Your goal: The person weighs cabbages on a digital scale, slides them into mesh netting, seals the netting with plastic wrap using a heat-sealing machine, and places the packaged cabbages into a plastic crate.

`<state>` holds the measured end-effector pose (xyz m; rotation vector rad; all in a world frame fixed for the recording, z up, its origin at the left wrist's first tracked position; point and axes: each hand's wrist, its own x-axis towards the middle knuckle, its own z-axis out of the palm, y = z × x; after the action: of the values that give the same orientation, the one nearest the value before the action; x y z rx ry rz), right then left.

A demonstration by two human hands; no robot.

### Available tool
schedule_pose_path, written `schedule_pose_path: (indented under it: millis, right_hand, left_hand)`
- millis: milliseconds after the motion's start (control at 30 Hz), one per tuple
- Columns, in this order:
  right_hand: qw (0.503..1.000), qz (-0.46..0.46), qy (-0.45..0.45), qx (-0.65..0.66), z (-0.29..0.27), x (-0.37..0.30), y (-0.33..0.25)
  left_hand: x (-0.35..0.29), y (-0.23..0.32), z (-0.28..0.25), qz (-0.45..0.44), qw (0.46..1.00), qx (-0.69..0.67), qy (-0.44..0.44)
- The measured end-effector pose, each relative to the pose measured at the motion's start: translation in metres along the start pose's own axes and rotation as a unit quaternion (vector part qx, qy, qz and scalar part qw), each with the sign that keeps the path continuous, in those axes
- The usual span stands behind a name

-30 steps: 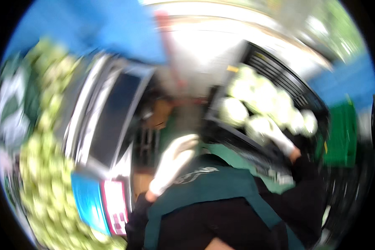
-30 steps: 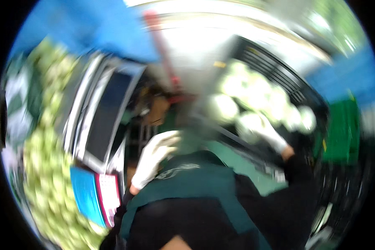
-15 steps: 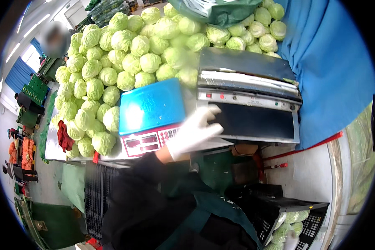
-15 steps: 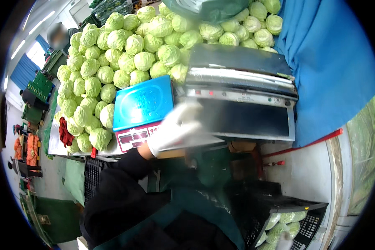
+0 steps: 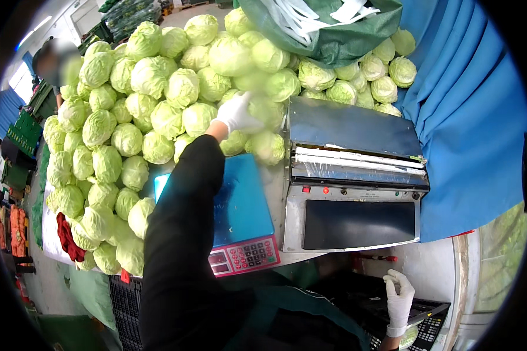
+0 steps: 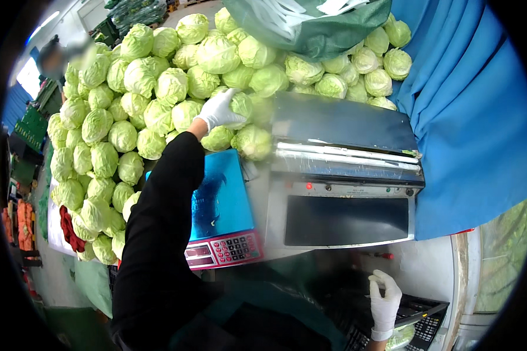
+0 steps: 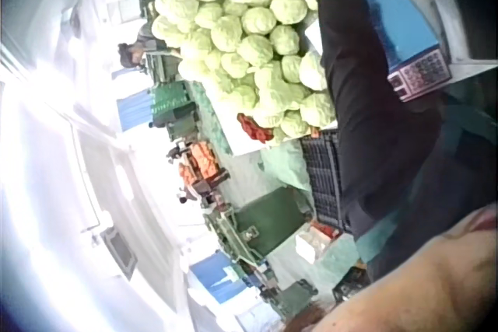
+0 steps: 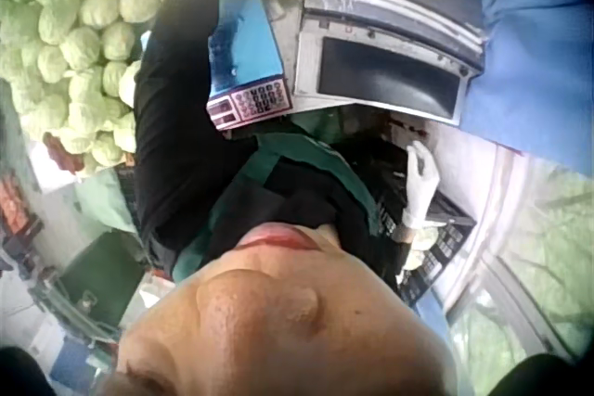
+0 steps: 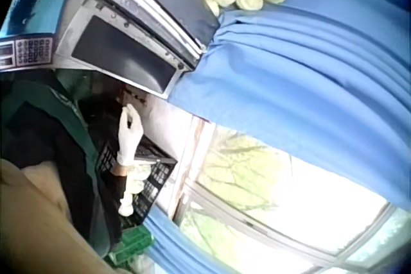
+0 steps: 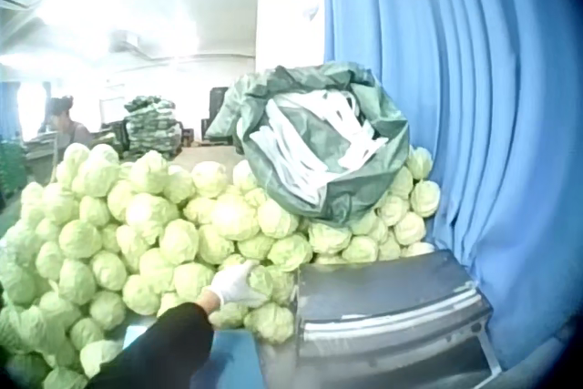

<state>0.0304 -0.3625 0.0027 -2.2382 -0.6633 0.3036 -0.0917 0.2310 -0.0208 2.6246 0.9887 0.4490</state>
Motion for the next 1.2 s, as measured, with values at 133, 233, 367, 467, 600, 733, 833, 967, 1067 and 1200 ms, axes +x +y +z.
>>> schedule_pose_path:
  millis: [133, 233, 367, 467, 600, 733, 833, 967, 1067, 1200]
  right_hand:
    - [0.999, 0.017, -0.028, 0.030, 0.020, 0.023, -0.018]
    - [0.996, -0.036, -0.075, 0.024, 0.029, 0.047, -0.027]
    - [0.988, -0.081, -0.128, 0.027, 0.039, 0.086, -0.043]
    - [0.973, -0.151, -0.173, 0.020, 0.046, 0.119, -0.042]
    - [0.948, -0.193, -0.252, 0.040, 0.063, 0.156, -0.049]
    - [0.923, -0.292, -0.246, 0.047, 0.081, 0.176, -0.074]
    - [0.895, -0.346, -0.277, 0.042, 0.092, 0.193, -0.104]
    - [0.858, -0.462, -0.212, 0.073, 0.102, 0.254, -0.157]
    - [0.857, -0.471, -0.128, 0.163, 0.113, 0.313, -0.207]
    - [0.859, -0.492, -0.025, 0.141, 0.143, 0.410, -0.274]
  left_hand:
    - [-0.006, -0.005, -0.003, -0.005, 0.997, -0.057, 0.056]
    - [-0.023, -0.015, -0.006, -0.010, 0.969, -0.222, 0.113]
    - [-0.095, 0.026, -0.029, -0.068, 0.874, -0.462, 0.135]
    - [-0.168, 0.032, -0.027, -0.111, 0.860, -0.450, 0.214]
    - [-0.244, 0.066, -0.022, -0.198, 0.844, -0.410, 0.283]
    - [-0.279, 0.061, 0.030, -0.179, 0.862, -0.280, 0.382]
    - [-0.292, 0.076, 0.039, -0.229, 0.859, -0.257, 0.378]
    - [-0.298, 0.080, 0.019, -0.199, 0.880, -0.259, 0.345]
    - [-0.286, 0.088, 0.015, -0.193, 0.878, -0.256, 0.355]
    - [-0.272, 0.102, 0.014, -0.198, 0.878, -0.275, 0.339]
